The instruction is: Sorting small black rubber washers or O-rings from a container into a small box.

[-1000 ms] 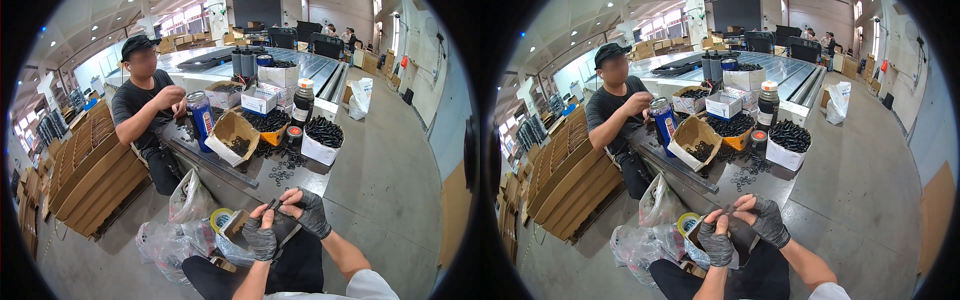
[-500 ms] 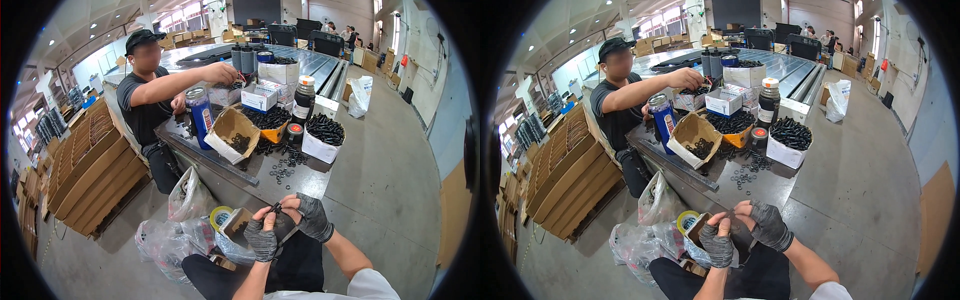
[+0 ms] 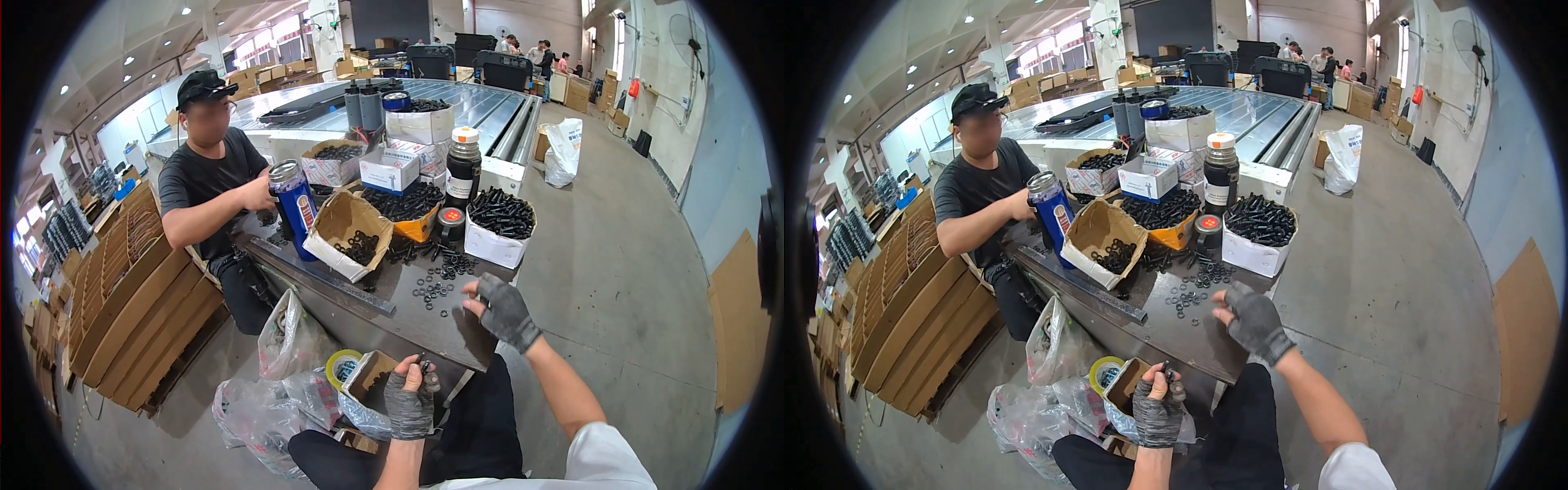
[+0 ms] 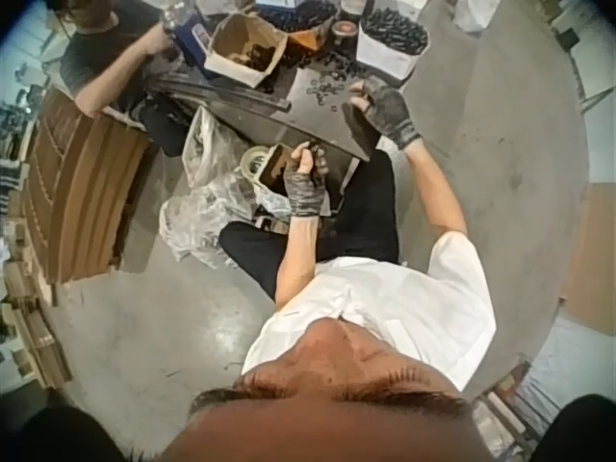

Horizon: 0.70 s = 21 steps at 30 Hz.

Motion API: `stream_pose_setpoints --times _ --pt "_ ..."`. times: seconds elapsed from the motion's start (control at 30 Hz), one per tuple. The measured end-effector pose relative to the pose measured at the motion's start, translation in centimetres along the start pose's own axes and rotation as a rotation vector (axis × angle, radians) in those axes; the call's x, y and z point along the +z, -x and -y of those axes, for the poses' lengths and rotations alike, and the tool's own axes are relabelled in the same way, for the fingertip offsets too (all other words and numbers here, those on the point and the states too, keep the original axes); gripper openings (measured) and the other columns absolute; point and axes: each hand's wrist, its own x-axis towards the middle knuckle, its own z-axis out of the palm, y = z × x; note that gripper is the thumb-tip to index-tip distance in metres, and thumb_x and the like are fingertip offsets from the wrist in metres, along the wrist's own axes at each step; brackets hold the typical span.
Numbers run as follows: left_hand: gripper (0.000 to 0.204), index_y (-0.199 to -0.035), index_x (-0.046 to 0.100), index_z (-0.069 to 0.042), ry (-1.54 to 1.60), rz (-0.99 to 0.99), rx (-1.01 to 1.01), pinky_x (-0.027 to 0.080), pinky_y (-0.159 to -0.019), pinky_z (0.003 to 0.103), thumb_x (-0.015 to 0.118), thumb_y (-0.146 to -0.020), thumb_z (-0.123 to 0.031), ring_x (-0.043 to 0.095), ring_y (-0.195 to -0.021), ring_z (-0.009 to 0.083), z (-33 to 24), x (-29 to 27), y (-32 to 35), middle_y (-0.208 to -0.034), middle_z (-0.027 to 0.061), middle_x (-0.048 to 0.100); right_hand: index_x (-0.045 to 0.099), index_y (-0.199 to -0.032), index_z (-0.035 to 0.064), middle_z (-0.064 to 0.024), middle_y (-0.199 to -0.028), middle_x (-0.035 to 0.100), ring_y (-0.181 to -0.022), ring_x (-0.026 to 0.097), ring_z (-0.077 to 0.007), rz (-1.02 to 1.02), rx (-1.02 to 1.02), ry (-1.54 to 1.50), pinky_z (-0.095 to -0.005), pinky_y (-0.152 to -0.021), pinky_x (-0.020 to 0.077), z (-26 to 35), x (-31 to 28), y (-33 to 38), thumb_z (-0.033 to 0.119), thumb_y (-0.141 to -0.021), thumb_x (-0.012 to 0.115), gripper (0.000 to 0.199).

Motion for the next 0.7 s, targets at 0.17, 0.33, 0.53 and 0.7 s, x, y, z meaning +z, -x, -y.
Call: stream_pose_setpoints --times 0.17,0.33,0.53,0.7 --pt "0.024 -0.114 0.063 -0.002 -0.055 0.001 -0.063 0.053 -0.064 0.028 0.067 -0.095 -0.016 0.063 -0.071 0.0171 -0.3 -0.2 0.2 -0.091 0.0118 0.069 0.067 -0.111 0.008 -0.014 -0.095 0.062 -0.09 0.062 -0.033 0.149 0.033 -0.03 -0.0425 -0.08 0.0488 -1.7 1.1 -2.3 0.017 -0.087 0.066 0.026" --pt "0.023 -0.113 0.064 -0.001 -0.045 -0.024 -0.034 0.054 -0.065 0.029 0.066 -0.095 -0.016 0.064 -0.072 0.0169 -0.9 -0.4 0.2 -0.091 0.0118 0.069 0.068 -0.105 0.0052 -0.0146 -0.093 0.063 -0.093 0.061 -0.0332 0.3 -0.116 -0.048 -0.0413 -0.084 0.0482 -0.4 1.6 -1.8 0.016 -0.084 0.07 0.024" --pt "0.025 -0.113 0.064 -0.001 -0.069 0.0 -0.039 0.055 -0.067 0.03 0.067 -0.094 -0.017 0.065 -0.074 0.0176 -0.9 -0.6 0.3 -0.092 0.0119 0.069 0.065 -0.098 0.0015 -0.0139 -0.088 0.065 -0.09 0.063 -0.0317 0.389 0.054 -0.117 -0.0398 -0.084 0.0492 -0.1 1.9 -2.8 0.013 -0.083 0.069 0.019" --pt "0.026 -0.113 0.064 -0.001 -0.081 -0.018 -0.011 0.055 -0.067 0.03 0.068 -0.094 -0.017 0.065 -0.073 0.0178 -0.9 -0.9 0.4 -0.092 0.0122 0.069 0.066 -0.104 0.0028 -0.0134 -0.095 0.07 -0.089 0.067 -0.0264 0.215 0.218 -0.214 -0.037 -0.082 0.0511 -2.2 1.7 -3.7 0.009 -0.085 0.065 0.02"
